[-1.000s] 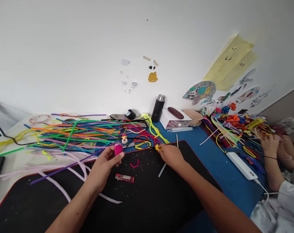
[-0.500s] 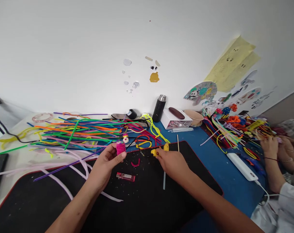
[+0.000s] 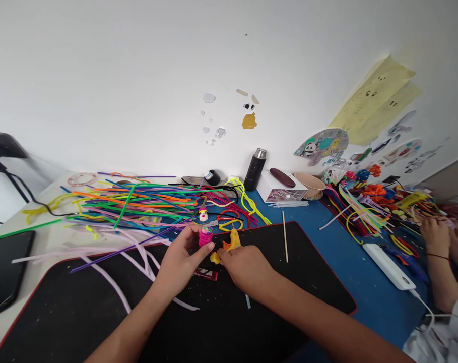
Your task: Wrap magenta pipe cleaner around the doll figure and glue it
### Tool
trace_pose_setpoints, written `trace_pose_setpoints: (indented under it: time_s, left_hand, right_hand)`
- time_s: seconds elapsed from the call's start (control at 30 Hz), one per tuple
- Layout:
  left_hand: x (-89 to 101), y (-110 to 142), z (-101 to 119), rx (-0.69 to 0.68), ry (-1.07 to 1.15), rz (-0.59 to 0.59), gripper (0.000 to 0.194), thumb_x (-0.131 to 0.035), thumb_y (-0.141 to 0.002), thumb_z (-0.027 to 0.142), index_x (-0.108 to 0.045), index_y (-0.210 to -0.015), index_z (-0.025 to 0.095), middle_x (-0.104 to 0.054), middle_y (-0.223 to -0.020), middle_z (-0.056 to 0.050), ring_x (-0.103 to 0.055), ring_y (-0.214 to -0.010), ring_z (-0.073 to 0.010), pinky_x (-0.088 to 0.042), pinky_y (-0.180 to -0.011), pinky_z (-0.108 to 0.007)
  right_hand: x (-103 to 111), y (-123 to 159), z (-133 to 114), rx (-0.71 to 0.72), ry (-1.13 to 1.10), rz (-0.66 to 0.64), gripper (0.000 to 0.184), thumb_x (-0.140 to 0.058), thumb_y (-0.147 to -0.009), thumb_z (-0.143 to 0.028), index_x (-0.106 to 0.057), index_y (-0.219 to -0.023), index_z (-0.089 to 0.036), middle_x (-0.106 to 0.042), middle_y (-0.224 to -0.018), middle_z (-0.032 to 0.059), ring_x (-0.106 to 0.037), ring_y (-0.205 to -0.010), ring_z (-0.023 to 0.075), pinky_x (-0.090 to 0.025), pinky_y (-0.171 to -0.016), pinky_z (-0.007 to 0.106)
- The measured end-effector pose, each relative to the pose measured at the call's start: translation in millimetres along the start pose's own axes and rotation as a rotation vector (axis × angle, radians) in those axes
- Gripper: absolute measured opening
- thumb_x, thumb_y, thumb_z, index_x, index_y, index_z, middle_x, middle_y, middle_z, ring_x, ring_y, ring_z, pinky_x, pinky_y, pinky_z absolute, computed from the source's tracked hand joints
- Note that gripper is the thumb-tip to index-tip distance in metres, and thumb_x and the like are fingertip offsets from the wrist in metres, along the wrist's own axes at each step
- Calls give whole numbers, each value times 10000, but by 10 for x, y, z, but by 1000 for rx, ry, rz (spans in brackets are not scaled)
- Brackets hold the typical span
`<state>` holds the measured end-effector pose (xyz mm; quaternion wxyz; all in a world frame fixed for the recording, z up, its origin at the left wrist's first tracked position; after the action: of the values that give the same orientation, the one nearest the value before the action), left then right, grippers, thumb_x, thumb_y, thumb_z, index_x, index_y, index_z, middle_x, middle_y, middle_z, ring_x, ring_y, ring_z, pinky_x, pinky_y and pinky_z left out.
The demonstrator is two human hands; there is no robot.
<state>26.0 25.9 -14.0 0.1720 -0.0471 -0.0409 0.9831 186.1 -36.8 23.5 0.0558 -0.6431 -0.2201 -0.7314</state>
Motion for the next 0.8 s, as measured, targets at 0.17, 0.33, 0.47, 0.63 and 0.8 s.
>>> trace_pose_setpoints:
  time_s: [0.17, 0.33, 0.47, 0.63, 0.8]
  left_hand:
    - [-79, 23, -111, 84, -49, -140, 273, -757, -898, 446, -629, -1007, 231, -700, -974, -22, -667, -935, -229, -535, -865, -350]
    - [-112, 57, -147, 112, -87, -196, 232, -724, -922, 419, -634, -1024, 231, -714, -976, -19, -676, -936, -227, -545, -859, -357]
    - [-97, 50, -176, 134, -113, -183, 241, -731, -910, 412, -635, -1035, 230, -740, -1000, -32, -698, -963, -246, -558, -886, -385]
    - [-108, 33, -211, 153, -97, -187, 269, -750, -895, 424, -632, -1051, 239, -768, -1030, -41, -731, -1004, -269, -582, -905, -411]
    - [-124, 28, -234, 158, -46, -201, 312, -773, -882, 452, -617, -1043, 234, -768, -1053, -50, -740, -1019, -269, -591, -928, -419]
  right_hand:
    - [-58, 26, -15, -11, -114, -10, 391, -511, -1058, -156, -653, -1422, -141, -834, -1032, 167, -809, -905, 318, -551, -715, 343]
    - [-147, 215, 62, -182, -593, 142, 250, -601, -1036, -256, -763, -1225, -238, -841, -1102, 92, -798, -964, 264, -542, -809, 325]
    - [-549, 409, 19, -381, -1322, 33, 327, -601, -1011, -407, -729, -1208, -180, -767, -808, 32, -703, -573, 165, -474, -523, 254]
    - [-768, 521, -191, -441, -1833, -33, 795, -782, -836, -657, -602, -1403, -129, -776, -940, 75, -733, -589, 168, -470, -435, 222]
    - [-653, 483, -301, -466, -2057, -64, 819, -821, -815, -692, -620, -1396, -152, -785, -1120, 147, -796, -695, 208, -521, -435, 221]
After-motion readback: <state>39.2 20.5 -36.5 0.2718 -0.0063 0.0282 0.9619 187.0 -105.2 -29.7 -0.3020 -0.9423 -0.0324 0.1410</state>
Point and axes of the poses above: each hand's wrist, its own y-axis away from the middle knuckle, its own x-axis out of the back of the hand, z = x × y, the point moved 4 cm from there along -y, towards the middle knuckle
